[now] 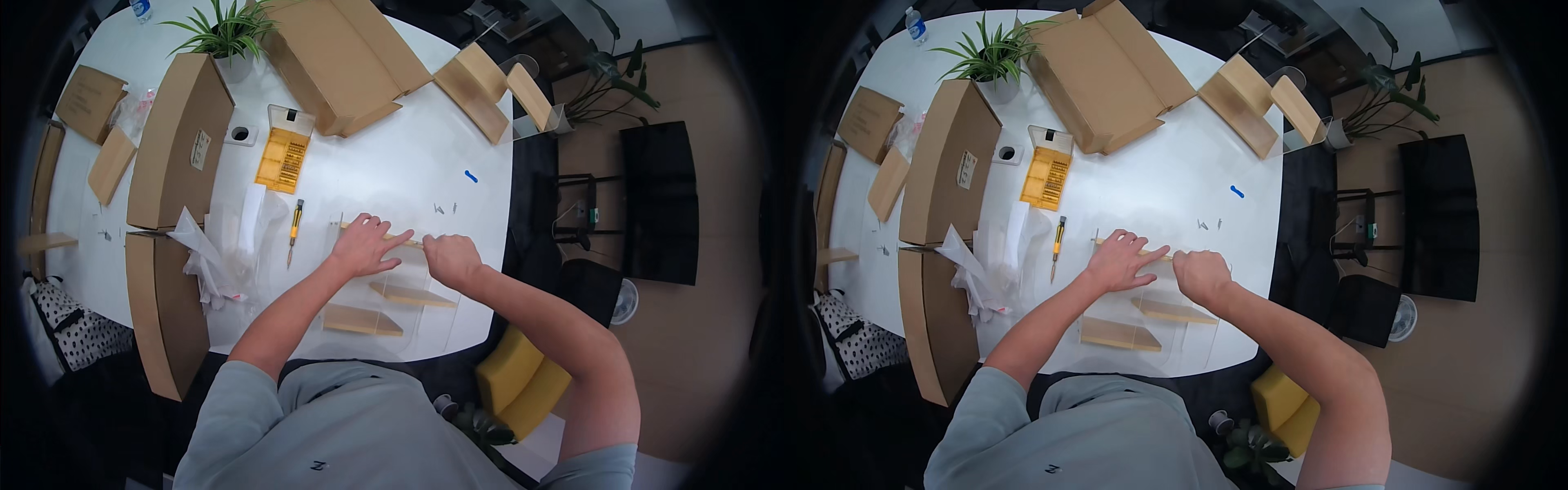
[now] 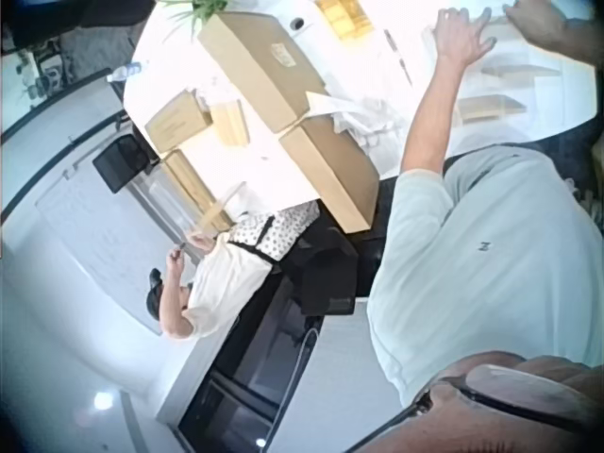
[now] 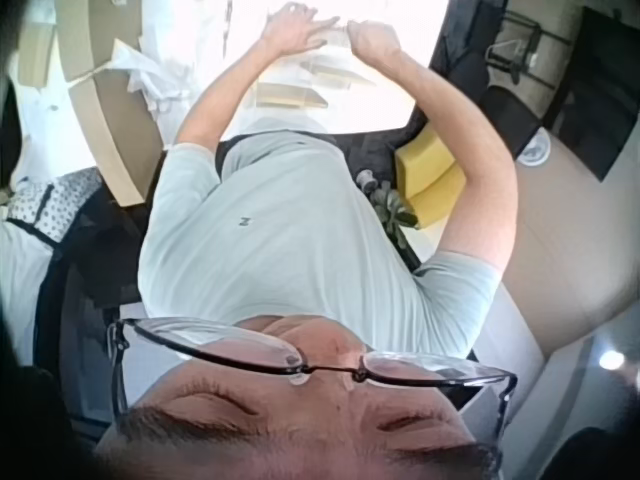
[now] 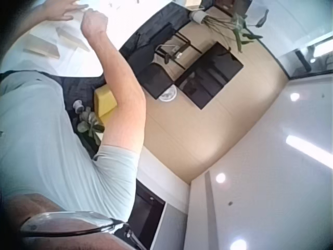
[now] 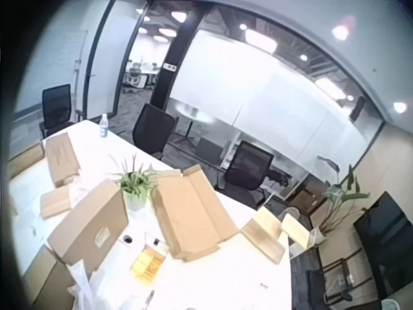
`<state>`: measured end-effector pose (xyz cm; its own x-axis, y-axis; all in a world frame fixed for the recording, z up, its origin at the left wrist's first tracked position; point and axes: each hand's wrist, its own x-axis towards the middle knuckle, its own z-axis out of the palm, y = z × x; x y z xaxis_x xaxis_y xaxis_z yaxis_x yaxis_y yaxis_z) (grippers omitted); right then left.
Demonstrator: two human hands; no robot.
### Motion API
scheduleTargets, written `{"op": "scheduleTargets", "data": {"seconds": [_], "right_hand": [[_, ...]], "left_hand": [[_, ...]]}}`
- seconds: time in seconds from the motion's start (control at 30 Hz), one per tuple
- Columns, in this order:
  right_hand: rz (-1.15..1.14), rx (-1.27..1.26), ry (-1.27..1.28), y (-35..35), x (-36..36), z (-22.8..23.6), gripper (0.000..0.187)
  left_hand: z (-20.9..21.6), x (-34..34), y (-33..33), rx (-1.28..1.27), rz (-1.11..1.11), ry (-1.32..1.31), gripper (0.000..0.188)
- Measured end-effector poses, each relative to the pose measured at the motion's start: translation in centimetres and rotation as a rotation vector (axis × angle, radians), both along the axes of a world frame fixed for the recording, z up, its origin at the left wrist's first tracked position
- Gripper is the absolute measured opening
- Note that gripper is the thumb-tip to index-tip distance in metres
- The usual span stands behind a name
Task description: The person assembles a small wooden shelf unit on a white table. They align wooden panels, insert dowels, and tighten screws with a screwdriver to secure the structure. The person flips the unit to access different sides and continues fastening components.
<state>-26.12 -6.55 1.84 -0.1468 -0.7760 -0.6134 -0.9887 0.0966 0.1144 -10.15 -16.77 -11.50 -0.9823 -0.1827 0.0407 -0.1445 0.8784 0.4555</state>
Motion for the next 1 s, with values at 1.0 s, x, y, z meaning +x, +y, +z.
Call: {"op": "scheduleTargets", "data": {"seconds": [1.0], "right_hand": [[-0.464,-0.264,-0.328,8.5,-19.2,-18.8,0.022]], "left_hand": [[2.6,4.2,13.1,0.872,0.739,-0.347,0.051]]}}
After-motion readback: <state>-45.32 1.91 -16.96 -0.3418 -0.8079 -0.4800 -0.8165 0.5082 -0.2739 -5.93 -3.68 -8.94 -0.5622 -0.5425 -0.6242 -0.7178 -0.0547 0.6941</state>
